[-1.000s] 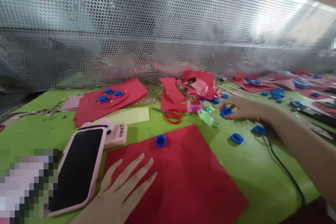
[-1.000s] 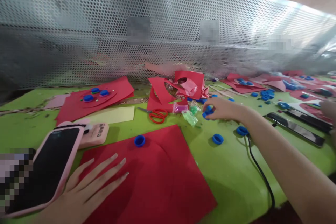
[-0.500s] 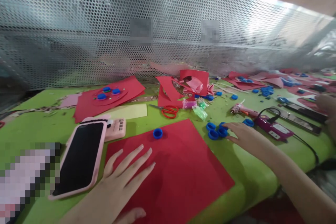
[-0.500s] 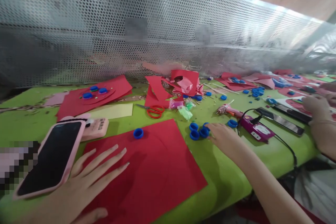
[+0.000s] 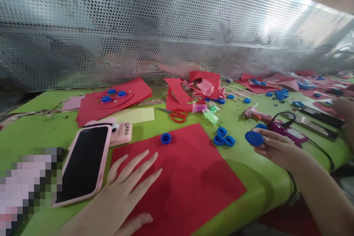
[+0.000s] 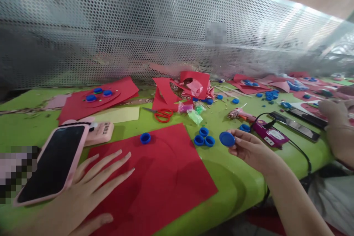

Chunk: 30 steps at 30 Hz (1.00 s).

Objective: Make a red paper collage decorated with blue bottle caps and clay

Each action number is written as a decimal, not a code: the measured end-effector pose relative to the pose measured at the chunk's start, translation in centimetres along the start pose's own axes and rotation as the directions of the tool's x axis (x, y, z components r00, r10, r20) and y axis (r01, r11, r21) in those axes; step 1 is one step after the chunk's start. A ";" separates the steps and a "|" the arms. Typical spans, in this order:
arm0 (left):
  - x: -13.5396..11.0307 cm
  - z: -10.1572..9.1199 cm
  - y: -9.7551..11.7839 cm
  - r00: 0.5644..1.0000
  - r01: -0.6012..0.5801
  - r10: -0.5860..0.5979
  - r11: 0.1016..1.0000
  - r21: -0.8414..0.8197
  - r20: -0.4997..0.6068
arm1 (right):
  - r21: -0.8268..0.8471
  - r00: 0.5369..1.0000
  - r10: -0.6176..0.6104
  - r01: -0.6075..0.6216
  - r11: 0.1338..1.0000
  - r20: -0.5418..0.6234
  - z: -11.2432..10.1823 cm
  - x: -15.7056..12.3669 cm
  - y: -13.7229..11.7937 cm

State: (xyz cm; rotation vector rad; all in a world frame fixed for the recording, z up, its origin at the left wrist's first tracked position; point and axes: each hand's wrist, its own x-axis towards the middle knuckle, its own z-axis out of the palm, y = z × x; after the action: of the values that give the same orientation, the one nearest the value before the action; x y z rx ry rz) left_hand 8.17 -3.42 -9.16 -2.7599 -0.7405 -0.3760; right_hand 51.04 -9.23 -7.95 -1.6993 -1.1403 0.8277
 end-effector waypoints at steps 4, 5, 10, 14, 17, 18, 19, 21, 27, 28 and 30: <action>0.2 -0.3 -0.5 0.993 -0.113 0.114 0.991 0.072 -0.012 | 0.008 0.998 0.047 -0.048 0.999 0.044 0.2 -0.7 0.4; 0.3 -0.4 -0.7 0.991 -0.129 0.130 0.988 0.088 -0.012 | -0.017 0.997 0.051 -0.050 0.999 0.062 0.3 -0.9 0.5; 0.6 -0.6 -1.0 0.989 -0.146 0.145 0.984 0.105 0.009 | -0.239 0.996 0.044 -0.023 0.971 0.080 1.6 -1.2 0.9; 0.3 -0.2 -0.5 0.995 -0.096 0.095 0.994 0.053 0.026 | -0.457 0.996 -0.060 0.081 0.886 0.060 2.5 0.0 0.5; 0.0 0.1 -0.1 1.000 -0.018 0.018 1.000 -0.007 0.017 | -0.588 0.971 -0.226 0.230 0.775 0.082 3.0 1.6 0.3; -0.1 0.2 0.0 1.000 -0.005 0.005 1.000 -0.016 0.006 | -0.624 0.957 -0.276 0.269 0.734 0.088 3.3 2.1 0.2; -0.1 0.3 0.0 1.000 0.005 -0.005 1.000 -0.018 -0.006 | -0.657 0.943 -0.319 0.299 0.692 0.094 3.7 2.5 0.2; 0.0 0.4 0.1 1.000 0.001 -0.001 1.000 -0.011 -0.013 | -0.711 0.917 -0.378 0.351 0.610 0.128 4.7 3.0 0.1; 0.0 -0.6 -0.3 0.999 0.003 -0.004 1.000 -0.022 -0.040 | -0.728 0.826 -0.426 0.543 0.419 0.370 7.5 3.2 -0.3; -0.3 -0.9 -0.4 0.998 -0.025 0.023 0.999 -0.035 -0.054 | -0.731 0.818 -0.426 0.553 0.400 0.386 7.7 3.3 -0.2; -1.0 -1.2 -0.2 0.994 -0.029 0.012 0.989 -0.144 -0.113 | -0.740 0.811 -0.424 0.561 0.372 0.402 7.7 3.5 0.0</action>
State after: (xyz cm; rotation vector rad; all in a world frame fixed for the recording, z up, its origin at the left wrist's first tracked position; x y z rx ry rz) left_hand 6.99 -4.06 -8.35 -2.8509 -0.6815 -0.5979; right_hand 45.50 -3.60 -10.93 -1.8168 -2.2810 -0.0805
